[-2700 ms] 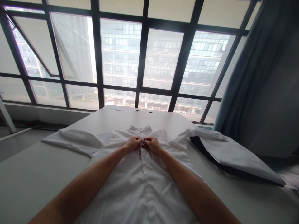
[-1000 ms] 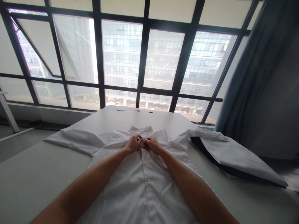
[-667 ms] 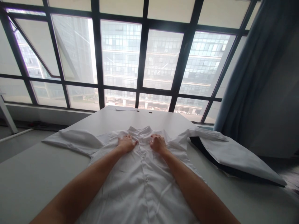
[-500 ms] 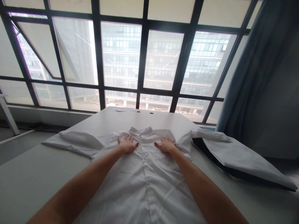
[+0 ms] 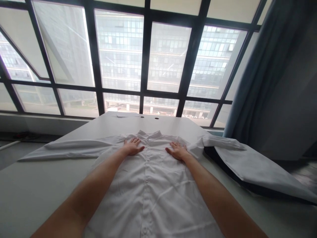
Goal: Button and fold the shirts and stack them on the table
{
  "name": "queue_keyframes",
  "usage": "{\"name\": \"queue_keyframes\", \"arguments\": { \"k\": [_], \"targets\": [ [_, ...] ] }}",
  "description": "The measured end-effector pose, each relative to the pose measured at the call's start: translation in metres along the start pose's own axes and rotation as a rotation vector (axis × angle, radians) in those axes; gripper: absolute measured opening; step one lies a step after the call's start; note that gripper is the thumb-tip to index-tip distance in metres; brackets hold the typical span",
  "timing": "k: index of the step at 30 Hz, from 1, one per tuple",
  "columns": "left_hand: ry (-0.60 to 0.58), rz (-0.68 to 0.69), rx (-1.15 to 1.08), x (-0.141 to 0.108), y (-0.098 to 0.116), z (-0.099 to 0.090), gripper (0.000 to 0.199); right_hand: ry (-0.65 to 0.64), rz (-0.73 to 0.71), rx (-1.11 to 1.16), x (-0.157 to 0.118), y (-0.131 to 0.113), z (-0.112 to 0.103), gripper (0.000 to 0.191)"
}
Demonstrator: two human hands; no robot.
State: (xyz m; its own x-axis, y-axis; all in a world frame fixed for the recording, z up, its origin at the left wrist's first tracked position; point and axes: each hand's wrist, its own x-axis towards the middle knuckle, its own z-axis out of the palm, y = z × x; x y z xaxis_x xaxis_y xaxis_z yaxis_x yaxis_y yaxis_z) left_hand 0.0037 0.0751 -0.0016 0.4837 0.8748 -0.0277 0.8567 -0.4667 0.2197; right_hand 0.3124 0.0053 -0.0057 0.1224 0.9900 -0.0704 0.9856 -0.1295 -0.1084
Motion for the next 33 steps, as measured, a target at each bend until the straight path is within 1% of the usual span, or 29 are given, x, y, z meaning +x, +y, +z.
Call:
{"name": "queue_keyframes", "arguments": {
  "k": [2,4,7,9,11,13,15,18,21,24,29,31,33],
  "targets": [
    [-0.016,0.036,0.011,-0.009,-0.001,-0.003,0.074,0.013,-0.035,-0.028,0.001,0.0,-0.003,0.079],
    [-0.037,0.049,0.033,-0.026,-0.001,-0.006,0.07,0.05,-0.055,-0.079,-0.004,-0.004,-0.008,0.073],
    [-0.044,0.02,0.083,-0.06,0.0,-0.007,0.063,0.188,-0.097,-0.176,-0.023,-0.019,-0.013,0.058],
    [-0.035,0.001,0.101,-0.085,0.004,-0.004,0.063,0.254,-0.13,-0.191,-0.043,-0.032,-0.011,0.051],
    [-0.045,-0.012,0.099,-0.108,0.008,0.001,0.068,0.227,-0.118,-0.14,-0.064,-0.045,-0.004,0.052],
    [-0.062,-0.023,0.082,-0.125,0.013,0.004,0.073,0.132,-0.057,-0.063,-0.083,-0.056,0.005,0.062],
    [-0.07,-0.025,0.06,-0.134,0.015,0.003,0.075,0.029,0.006,0.0,-0.097,-0.063,0.011,0.072],
    [-0.087,-0.014,0.037,-0.134,0.015,-0.003,0.076,-0.053,0.043,0.052,-0.104,-0.063,0.01,0.079],
    [-0.093,-0.005,0.046,-0.122,0.01,-0.007,0.077,-0.077,0.026,0.064,-0.097,-0.056,0.004,0.078],
    [-0.07,0.008,0.051,-0.105,0.004,-0.006,0.077,-0.059,0.01,0.061,-0.079,-0.048,0.002,0.076],
    [-0.046,0.017,0.052,-0.074,-0.007,-0.006,0.072,0.002,0.0,0.07,-0.045,-0.04,0.009,0.076],
    [-0.048,0.022,0.053,-0.064,-0.009,-0.008,0.07,0.015,0.005,0.074,-0.036,-0.039,0.012,0.076],
    [-0.051,0.017,0.058,-0.059,-0.007,-0.011,0.069,0.023,0.011,0.074,-0.032,-0.037,0.013,0.076]
  ]
}}
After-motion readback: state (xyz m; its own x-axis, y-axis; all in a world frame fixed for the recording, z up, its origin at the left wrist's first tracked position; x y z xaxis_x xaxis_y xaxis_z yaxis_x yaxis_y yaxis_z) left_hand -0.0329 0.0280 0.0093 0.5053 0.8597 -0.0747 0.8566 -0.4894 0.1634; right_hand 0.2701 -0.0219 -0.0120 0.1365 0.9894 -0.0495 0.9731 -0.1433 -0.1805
